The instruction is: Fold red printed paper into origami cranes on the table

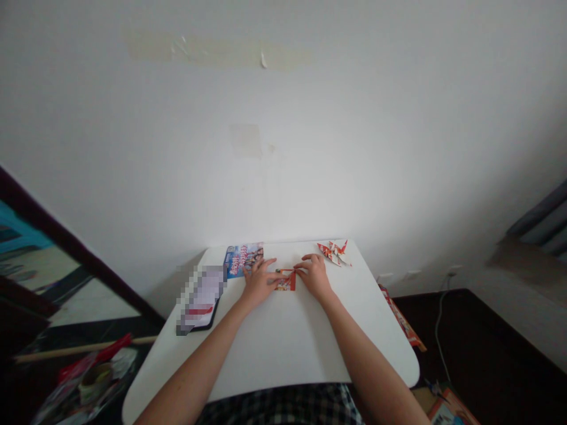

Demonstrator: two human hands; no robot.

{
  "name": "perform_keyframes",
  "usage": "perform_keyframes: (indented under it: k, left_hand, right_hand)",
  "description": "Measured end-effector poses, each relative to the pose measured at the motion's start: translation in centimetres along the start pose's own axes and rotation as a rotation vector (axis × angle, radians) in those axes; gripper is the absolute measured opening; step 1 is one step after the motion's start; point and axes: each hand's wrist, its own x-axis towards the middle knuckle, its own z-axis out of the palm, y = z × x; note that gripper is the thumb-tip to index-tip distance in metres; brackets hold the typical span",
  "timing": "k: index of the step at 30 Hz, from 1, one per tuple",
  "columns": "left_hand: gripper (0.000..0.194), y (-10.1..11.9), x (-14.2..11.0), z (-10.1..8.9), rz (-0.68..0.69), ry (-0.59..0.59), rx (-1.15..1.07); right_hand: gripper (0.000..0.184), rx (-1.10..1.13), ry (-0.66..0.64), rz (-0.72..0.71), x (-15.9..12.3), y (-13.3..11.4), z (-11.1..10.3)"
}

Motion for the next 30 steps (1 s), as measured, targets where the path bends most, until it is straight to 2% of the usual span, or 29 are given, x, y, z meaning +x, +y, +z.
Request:
perform_keyframes:
  k: [4, 9, 15, 22, 27, 30]
  left_hand:
    - [0.027, -0.9, 0.5, -0.1, -0.018, 0.055, 0.016]
    - [0.024, -1.3, 0.7, -0.1, -0.017, 0.05, 0.002]
    - [0.019, -0.7, 0.4, -0.4, -0.051, 0.023, -0.015]
    - [0.022, -0.5, 0.2, -0.6, -0.028, 0.013, -0.037]
    - [0.018, -0.6, 0.1, -0.6, 0.017, -0.006, -0.051]
    - [0.023, -0.7, 0.2, -0.6, 0.01, 0.006, -0.041]
  right_hand:
    - [0.014, -0.026, -0.022, -0.073, -0.2, -0.1, -0.4]
    - [0.01, -0.022, -0.003, -0.172, -0.5, 0.5, -0.5]
    - [0.024, -0.021, -0.001, -0.189, -0.5, 0.7, -0.2]
    - [0.026, -0.073, -0.051, -0.173, -0.8, 0.0, -0.4]
    - [0.018, -0.066, -0.058, -0.174, -0.8, -0.3, -0.6]
    - [0.01, -0.049, -0.051, -0.191, -0.6, 0.0, -0.6]
